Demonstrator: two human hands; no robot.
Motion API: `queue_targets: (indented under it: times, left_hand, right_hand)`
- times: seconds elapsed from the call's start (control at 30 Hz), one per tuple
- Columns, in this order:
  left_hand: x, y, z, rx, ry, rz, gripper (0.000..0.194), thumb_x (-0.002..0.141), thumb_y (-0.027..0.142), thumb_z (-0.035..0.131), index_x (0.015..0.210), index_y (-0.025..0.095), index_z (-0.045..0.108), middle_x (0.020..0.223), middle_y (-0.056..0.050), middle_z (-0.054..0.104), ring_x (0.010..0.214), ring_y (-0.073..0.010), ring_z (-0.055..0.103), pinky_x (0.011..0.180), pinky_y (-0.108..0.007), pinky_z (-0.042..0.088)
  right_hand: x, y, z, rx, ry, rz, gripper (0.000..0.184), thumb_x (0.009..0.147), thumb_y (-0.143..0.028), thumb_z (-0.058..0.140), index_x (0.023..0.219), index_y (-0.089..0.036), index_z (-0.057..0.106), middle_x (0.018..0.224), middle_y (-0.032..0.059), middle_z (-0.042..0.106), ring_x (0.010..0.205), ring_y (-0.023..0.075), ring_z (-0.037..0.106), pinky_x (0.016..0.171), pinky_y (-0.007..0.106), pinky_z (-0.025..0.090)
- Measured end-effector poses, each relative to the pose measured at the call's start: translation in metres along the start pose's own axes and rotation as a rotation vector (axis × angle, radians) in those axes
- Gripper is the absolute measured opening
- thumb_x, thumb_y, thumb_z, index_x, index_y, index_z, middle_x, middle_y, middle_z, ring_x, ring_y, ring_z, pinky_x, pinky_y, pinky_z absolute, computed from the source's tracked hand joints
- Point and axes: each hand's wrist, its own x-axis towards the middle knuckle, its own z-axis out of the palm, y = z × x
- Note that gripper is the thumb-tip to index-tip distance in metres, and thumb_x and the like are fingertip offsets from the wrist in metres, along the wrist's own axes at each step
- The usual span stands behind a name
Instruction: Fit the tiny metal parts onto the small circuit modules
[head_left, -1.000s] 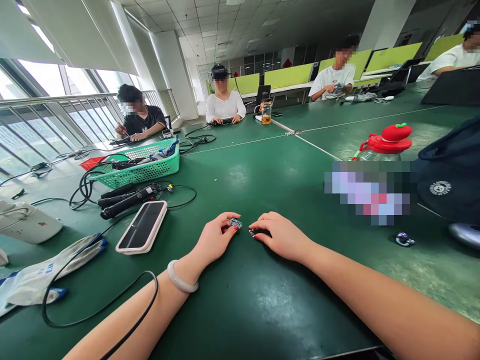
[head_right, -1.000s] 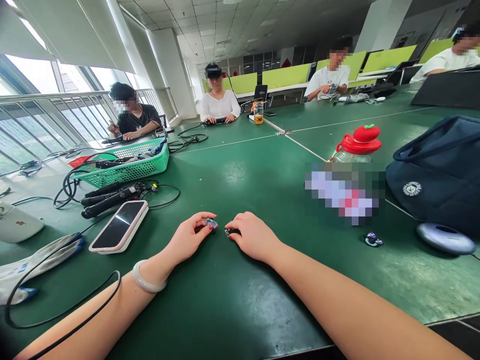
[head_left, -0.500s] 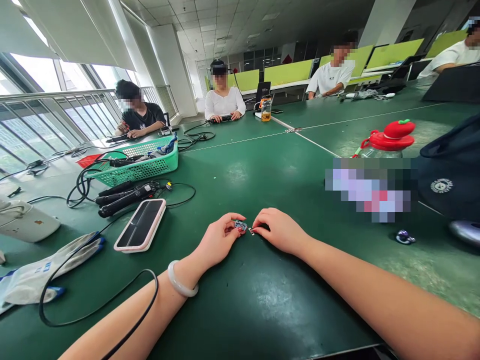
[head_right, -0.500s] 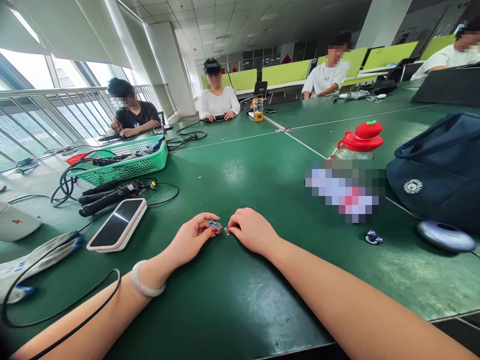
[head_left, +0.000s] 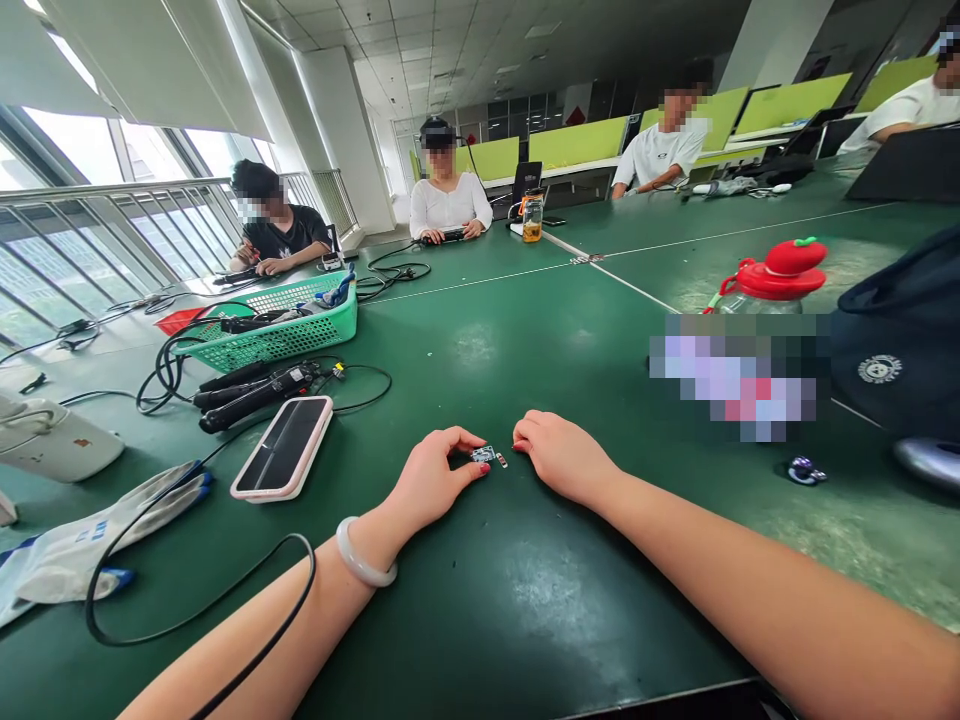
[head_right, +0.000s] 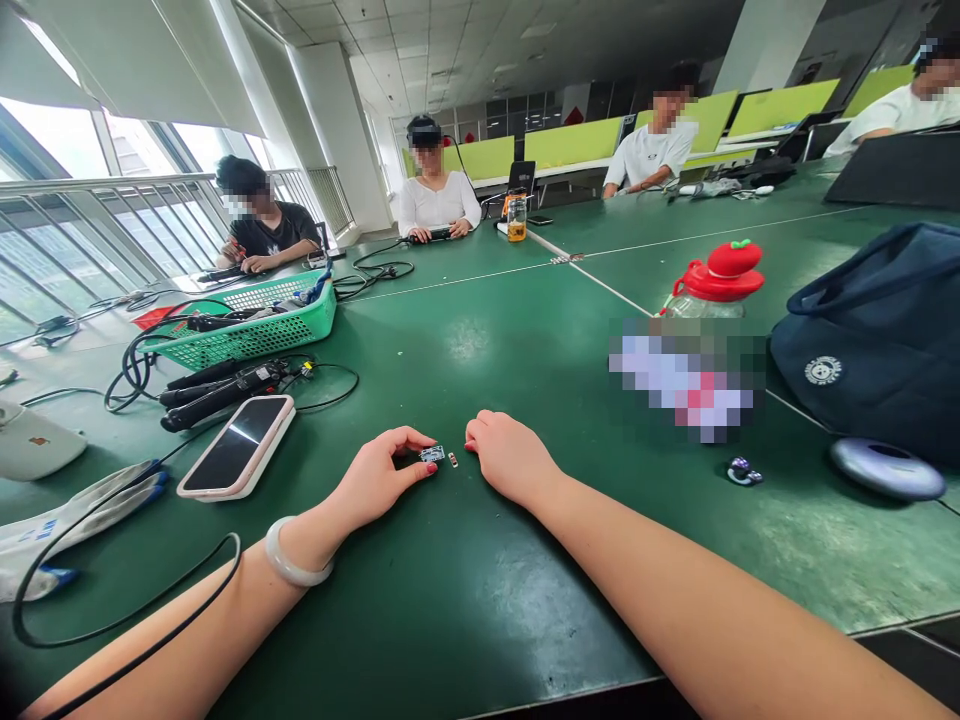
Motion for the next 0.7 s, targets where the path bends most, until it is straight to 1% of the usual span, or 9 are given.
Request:
queue_targets:
  times: [0.1,0.17,0.23,0.3,0.4,0.5,0.63,0.7]
  left_hand:
    - [-0.001,0.002,0.000,0.035,-0.002,-0.004,0.021,0.073,0.032,0.068,0.092,0.023,0.067,0.094,-0.002,0.068,0.089,-0.0182,0.061,0.082,-0.033,0.046]
    - [-0.002,0.003,0.000,0.055,-0.003,0.003,0.020,0.072,0.031,0.069,0.091,0.023,0.067,0.093,-0.002,0.068,0.088,-0.0183,0.060,0.081,-0.033,0.045]
    - [-0.002,0.004,-0.001,0.067,-0.006,0.013,0.019,0.071,0.031,0.070,0.089,0.024,0.067,0.092,0.000,0.068,0.088,-0.0184,0.060,0.080,-0.032,0.045]
    - [-0.003,0.004,-0.001,0.067,-0.008,0.025,0.019,0.069,0.032,0.072,0.087,0.024,0.067,0.090,0.000,0.068,0.087,-0.0187,0.060,0.079,-0.032,0.045]
    - [-0.002,0.004,-0.001,0.032,-0.018,0.060,0.020,0.068,0.033,0.073,0.084,0.023,0.066,0.089,0.000,0.068,0.088,-0.0181,0.060,0.081,-0.032,0.045]
    - [-0.002,0.004,0.000,0.002,-0.026,0.097,0.019,0.068,0.033,0.074,0.082,0.023,0.065,0.088,0.001,0.067,0.089,-0.0175,0.060,0.083,-0.032,0.045]
    - [-0.003,0.003,0.000,-0.008,-0.018,0.121,0.020,0.068,0.033,0.074,0.083,0.023,0.066,0.089,0.000,0.067,0.089,-0.0179,0.060,0.084,-0.032,0.045]
    - [-0.003,0.002,0.000,-0.009,-0.012,0.126,0.021,0.068,0.033,0.074,0.084,0.023,0.066,0.090,0.000,0.067,0.090,-0.0182,0.060,0.085,-0.033,0.045]
  right_hand:
    - [0.000,0.000,0.000,-0.010,0.024,0.020,0.018,0.090,-0.013,0.046,0.080,-0.017,0.060,0.086,0.0053,0.061,0.082,0.0177,0.056,0.071,0.029,0.043]
    - [-0.002,-0.003,-0.001,0.038,0.078,0.000,0.018,0.090,-0.013,0.047,0.079,-0.018,0.059,0.086,0.0045,0.060,0.079,0.0166,0.055,0.070,0.029,0.043]
    - [-0.004,-0.010,-0.002,0.116,0.150,-0.067,0.017,0.091,-0.014,0.047,0.079,-0.018,0.058,0.086,0.0038,0.060,0.078,0.0155,0.055,0.071,0.028,0.043]
    - [-0.006,-0.017,-0.003,0.175,0.207,-0.165,0.016,0.091,-0.014,0.047,0.080,-0.018,0.058,0.085,0.0035,0.059,0.079,0.0153,0.054,0.072,0.028,0.044]
    - [-0.009,-0.024,-0.002,0.176,0.262,-0.276,0.015,0.092,-0.016,0.047,0.082,-0.018,0.058,0.085,0.0043,0.060,0.080,0.0165,0.054,0.074,0.030,0.045]
    - [-0.011,-0.026,-0.001,0.143,0.274,-0.314,0.015,0.093,-0.018,0.047,0.084,-0.018,0.059,0.087,0.0056,0.061,0.081,0.0176,0.054,0.074,0.032,0.045]
    - [-0.011,-0.026,-0.002,0.139,0.236,-0.293,0.017,0.093,-0.019,0.047,0.084,-0.019,0.062,0.087,0.0056,0.062,0.082,0.0176,0.055,0.075,0.032,0.046]
    - [-0.012,-0.026,-0.005,0.183,0.214,-0.275,0.018,0.093,-0.020,0.048,0.084,-0.019,0.064,0.089,0.0054,0.063,0.084,0.0172,0.056,0.076,0.031,0.046]
